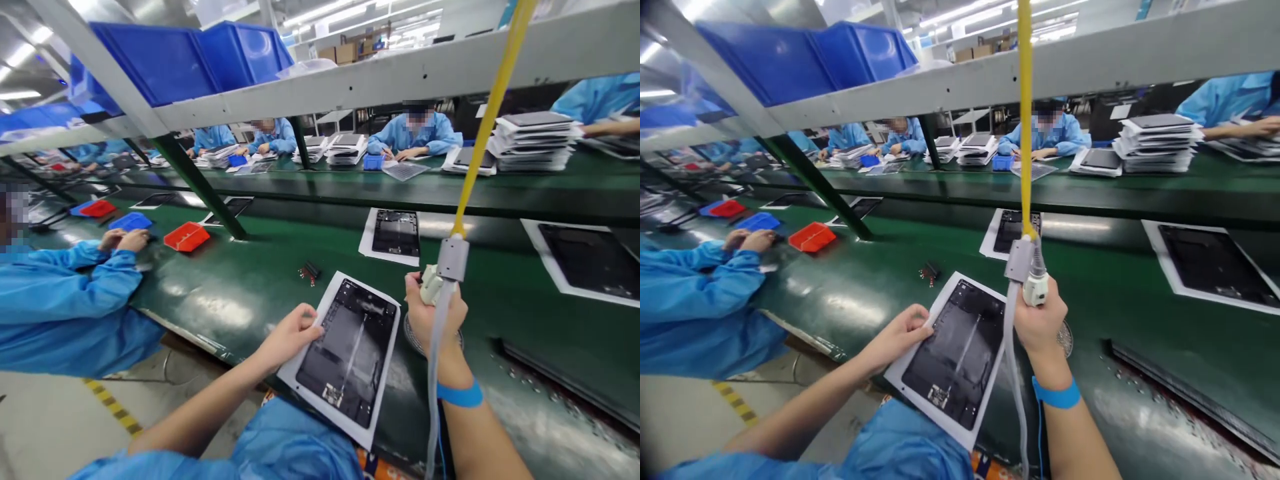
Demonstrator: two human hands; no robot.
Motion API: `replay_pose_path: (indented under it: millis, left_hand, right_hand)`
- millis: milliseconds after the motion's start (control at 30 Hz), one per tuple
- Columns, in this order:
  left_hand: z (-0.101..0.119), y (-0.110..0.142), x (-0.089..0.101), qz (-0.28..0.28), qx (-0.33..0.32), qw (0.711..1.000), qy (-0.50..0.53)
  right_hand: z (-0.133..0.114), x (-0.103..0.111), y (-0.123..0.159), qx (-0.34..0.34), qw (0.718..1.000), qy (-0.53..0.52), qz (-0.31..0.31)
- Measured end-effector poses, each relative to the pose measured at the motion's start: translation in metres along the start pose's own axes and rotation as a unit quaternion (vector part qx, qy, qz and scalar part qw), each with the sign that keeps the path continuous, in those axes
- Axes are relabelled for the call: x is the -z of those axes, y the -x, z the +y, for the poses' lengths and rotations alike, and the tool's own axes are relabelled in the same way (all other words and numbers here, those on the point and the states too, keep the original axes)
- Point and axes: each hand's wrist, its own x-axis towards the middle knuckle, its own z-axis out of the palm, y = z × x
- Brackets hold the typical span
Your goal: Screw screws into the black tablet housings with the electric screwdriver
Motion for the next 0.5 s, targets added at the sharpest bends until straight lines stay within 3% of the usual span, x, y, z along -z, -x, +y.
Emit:
replay_pose_path:
  millis: [100,200,300,367,500]
  left_hand:
    - [0.028,-0.01,0.004,-0.041,-0.008,0.999,-0.012]
    - [0.072,-0.037,0.029,-0.01,-0.059,0.994,-0.092]
    - [0.121,-0.094,0.067,0.03,-0.073,0.988,-0.131]
    - [0.148,-0.143,0.09,0.09,-0.059,0.986,-0.13]
    - [0.179,-0.232,0.117,0.223,-0.039,0.961,-0.159]
  right_hand:
    - [0.001,-0.001,0.003,0.04,0.999,-0.025,-0.005]
    - [-0.007,-0.002,0.002,0.079,0.996,-0.046,0.004]
    - [-0.015,-0.002,-0.002,0.075,0.996,-0.046,-0.003]
    - [-0.017,-0.003,-0.005,0.073,0.996,-0.047,-0.006]
    - [-0.019,-0.005,-0.009,0.1,0.994,-0.05,0.01]
